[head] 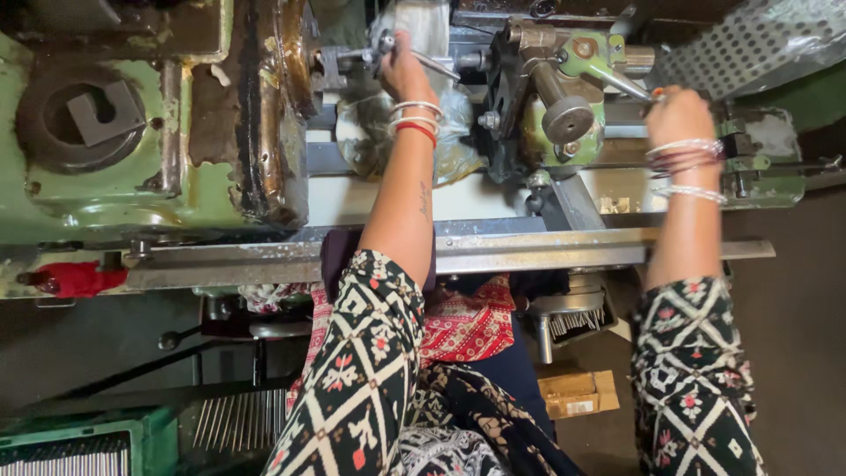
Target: The person repeatedly picks small cylindrical metal rods from a green tray and places them into a slot on a green industrial machine. They then operate a lever to process the rods before returning them to the tray. This cycle is repeated continuously throughout the clip.
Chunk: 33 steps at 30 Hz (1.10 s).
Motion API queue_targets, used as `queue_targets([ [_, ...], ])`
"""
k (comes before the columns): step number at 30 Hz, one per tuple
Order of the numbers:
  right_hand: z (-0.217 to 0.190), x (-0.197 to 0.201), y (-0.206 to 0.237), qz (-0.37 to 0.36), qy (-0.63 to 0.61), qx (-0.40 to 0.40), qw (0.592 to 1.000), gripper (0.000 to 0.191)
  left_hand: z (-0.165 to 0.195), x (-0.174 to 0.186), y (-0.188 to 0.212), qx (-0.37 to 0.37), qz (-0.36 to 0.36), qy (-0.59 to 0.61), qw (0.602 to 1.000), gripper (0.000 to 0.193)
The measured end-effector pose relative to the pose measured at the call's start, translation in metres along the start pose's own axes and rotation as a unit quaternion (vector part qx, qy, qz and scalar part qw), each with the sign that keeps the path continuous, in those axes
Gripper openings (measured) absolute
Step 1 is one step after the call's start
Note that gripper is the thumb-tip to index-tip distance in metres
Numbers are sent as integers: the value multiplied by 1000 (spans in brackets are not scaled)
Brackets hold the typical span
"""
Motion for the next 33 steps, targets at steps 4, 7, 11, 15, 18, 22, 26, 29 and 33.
queue_targets([
  [4, 0, -7, 30, 102, -9, 12, 995, 24, -1, 6, -8, 10, 35, 86, 996, 46],
  [7, 8, -4, 10, 108, -25, 72, 991, 18, -17, 11, -9, 23, 74, 104, 992, 45],
  [11, 18, -4, -22, 90, -44, 113, 989, 20, -30, 6, -20, 27, 47, 197, 979, 48],
  [15, 21, -5, -25, 103, -64, 124, 985, 20, -37, 13, -22, 60, 93, 207, 972, 58],
  [18, 23, -5, -28, 73, -70, 116, 988, 16, -24, 9, -20, 35, 49, 217, 974, 57],
  [22, 21, -5, -27, 41, -56, 94, 993, 15, -28, 6, -14, 94, 9, 195, 976, 54],
  [26, 12, -12, 15, 117, -14, 55, 992, 20, -30, -6, -23, 87, -53, 273, 957, 48],
  [29, 13, -13, 35, 127, -45, 19, 991, 25, -44, -6, -29, 111, -38, 294, 949, 40],
  [33, -1, 6, 35, 139, -140, 145, 969, 45, -47, -3, -32, 111, -28, 283, 952, 37],
])
Point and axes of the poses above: each hand's wrist, its own y-axis away from the middle knuckle, its own x-axis out of the back of the hand, z = x × y, the point moved 9 cm from there along -y, towards the middle knuckle, and after that the axes turned 11 degrees about -x, right-handed, at the moved point
